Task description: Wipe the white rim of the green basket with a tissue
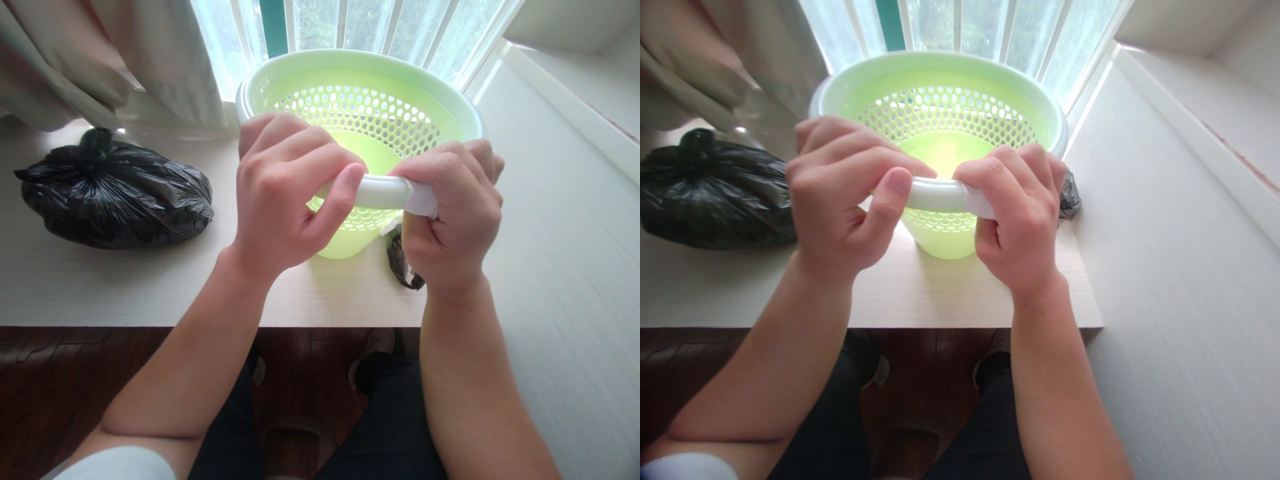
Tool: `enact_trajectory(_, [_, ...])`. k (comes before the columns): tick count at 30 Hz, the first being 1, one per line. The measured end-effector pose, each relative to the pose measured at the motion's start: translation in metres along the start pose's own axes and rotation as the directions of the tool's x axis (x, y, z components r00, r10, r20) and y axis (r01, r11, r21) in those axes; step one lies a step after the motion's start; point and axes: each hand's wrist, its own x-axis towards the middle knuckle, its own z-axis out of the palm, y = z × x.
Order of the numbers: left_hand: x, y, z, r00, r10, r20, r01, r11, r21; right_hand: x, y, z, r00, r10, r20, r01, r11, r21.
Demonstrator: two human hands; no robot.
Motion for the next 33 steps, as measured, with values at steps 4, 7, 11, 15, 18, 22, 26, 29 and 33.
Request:
enact_trajectory(4, [0.002, 0.004, -0.005, 0.998, -0.004, -0.066, -0.002, 0.996, -0.09, 0.0, -0.001, -0.002, 1.0, 0.023, 0.016, -0.023, 1.0, 0.006])
enact_trajectory(7, [0.004, 0.007, -0.008, 0.999, -0.037, -0.037, 0.033, 0.994, -0.103, 0.001, -0.002, -0.001, 1.0, 0.024, 0.011, -0.024, 1.0, 0.007])
enact_trajectory(11, [0.005, 0.01, -0.012, 0.997, -0.072, 0.021, 0.073, 0.994, -0.075, 0.001, -0.003, 0.0, 0.999, 0.032, 0.01, -0.032, 0.999, 0.008])
enact_trajectory(15, [0.006, 0.017, -0.017, 0.995, -0.084, 0.05, 0.088, 0.993, -0.076, 0.002, -0.006, -0.002, 0.998, 0.055, 0.022, -0.056, 0.998, 0.006])
enact_trajectory(18, [0.006, 0.022, -0.021, 0.994, -0.101, 0.046, 0.105, 0.99, -0.091, 0.002, -0.009, -0.004, 0.995, 0.086, 0.044, -0.086, 0.996, -0.009])
enact_trajectory(22, [0.007, 0.029, -0.024, 0.993, -0.108, 0.041, 0.113, 0.987, -0.117, 0.003, -0.013, -0.004, 0.993, 0.106, 0.059, -0.104, 0.994, -0.024])
enact_trajectory(26, [0.006, 0.035, -0.023, 0.99, -0.134, 0.04, 0.138, 0.982, -0.13, 0.004, -0.019, 0.0, 0.995, 0.098, 0.027, -0.096, 0.994, -0.047])
enact_trajectory(29, [0.005, 0.037, -0.02, 0.986, -0.157, 0.048, 0.161, 0.98, -0.118, 0.005, -0.025, 0.001, 0.992, 0.12, 0.031, -0.118, 0.991, -0.059])
enact_trajectory(33, [0.002, 0.033, -0.012, 0.989, -0.149, 0.003, 0.148, 0.986, -0.078, 0.007, -0.033, 0.001, 0.985, 0.164, 0.051, -0.16, 0.984, -0.072])
